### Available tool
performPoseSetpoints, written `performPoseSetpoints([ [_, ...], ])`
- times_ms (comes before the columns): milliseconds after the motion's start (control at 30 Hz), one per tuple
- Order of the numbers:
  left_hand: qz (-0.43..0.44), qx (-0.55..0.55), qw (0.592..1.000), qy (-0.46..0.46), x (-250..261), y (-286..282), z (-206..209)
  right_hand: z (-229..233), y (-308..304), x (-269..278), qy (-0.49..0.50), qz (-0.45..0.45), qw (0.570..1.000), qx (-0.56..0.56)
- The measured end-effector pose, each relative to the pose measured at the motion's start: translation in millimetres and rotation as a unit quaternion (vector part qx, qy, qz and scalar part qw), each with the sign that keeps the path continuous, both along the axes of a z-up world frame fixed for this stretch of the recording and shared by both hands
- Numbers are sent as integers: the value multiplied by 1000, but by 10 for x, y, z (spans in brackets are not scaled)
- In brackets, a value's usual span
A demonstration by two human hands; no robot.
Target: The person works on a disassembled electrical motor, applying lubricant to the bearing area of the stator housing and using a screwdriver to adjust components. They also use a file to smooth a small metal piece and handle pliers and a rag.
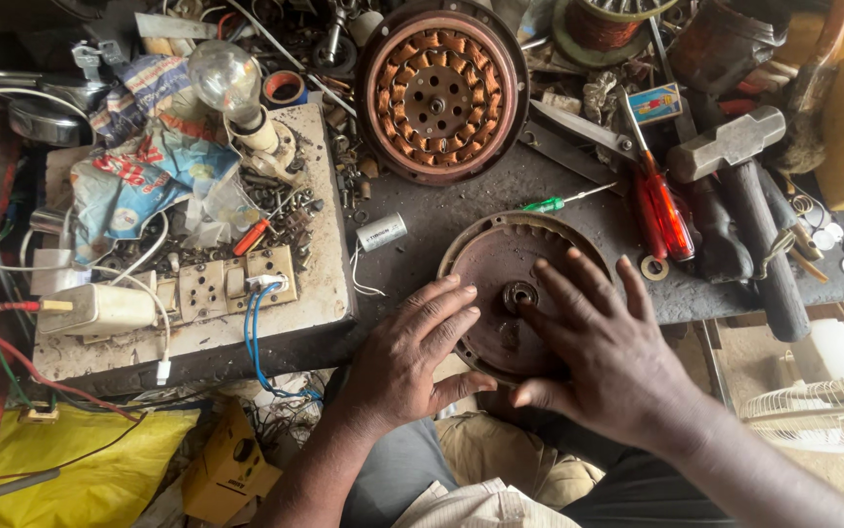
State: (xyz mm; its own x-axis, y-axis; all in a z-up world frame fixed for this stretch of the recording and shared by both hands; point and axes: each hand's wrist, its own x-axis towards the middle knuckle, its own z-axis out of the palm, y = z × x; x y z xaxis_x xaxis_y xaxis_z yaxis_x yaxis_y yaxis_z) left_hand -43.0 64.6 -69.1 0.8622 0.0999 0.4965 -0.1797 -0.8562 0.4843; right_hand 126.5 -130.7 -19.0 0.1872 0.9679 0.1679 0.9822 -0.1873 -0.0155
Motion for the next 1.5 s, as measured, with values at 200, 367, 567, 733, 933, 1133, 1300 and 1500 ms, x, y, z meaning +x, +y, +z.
performPoseSetpoints([
  [200, 1, -1, 1000, 0, 5, -2, 20, -56, 82, 128, 37, -23, 999, -13],
  [367, -3, 2, 1000, -4, -2, 6, 21, -88, 75, 121, 33, -1, 999, -22],
  [567, 2, 1, 1000, -3, 15, -3, -20, -25, -29, 164, -1, 46, 999, -9],
  [733, 5, 1, 1000, 0, 5, -1, -26, 55, -27, 165, 9, 30, 999, -18],
  [933, 3, 9, 1000, 2, 6, 0, -17, -18, 0, 82, 22, 49, 998, -17],
  [1133, 1, 4, 1000, -6, 12, 3, -22, 43, -110, 124, 23, 50, 998, 9],
  [1300, -4, 1, 1000, -4, 11, 6, -22, 18, -113, 57, 40, 64, 997, -17],
  [1500, -1, 3, 1000, 8, 17, 5, -22, 35, -136, 125, 29, 49, 998, 24],
])
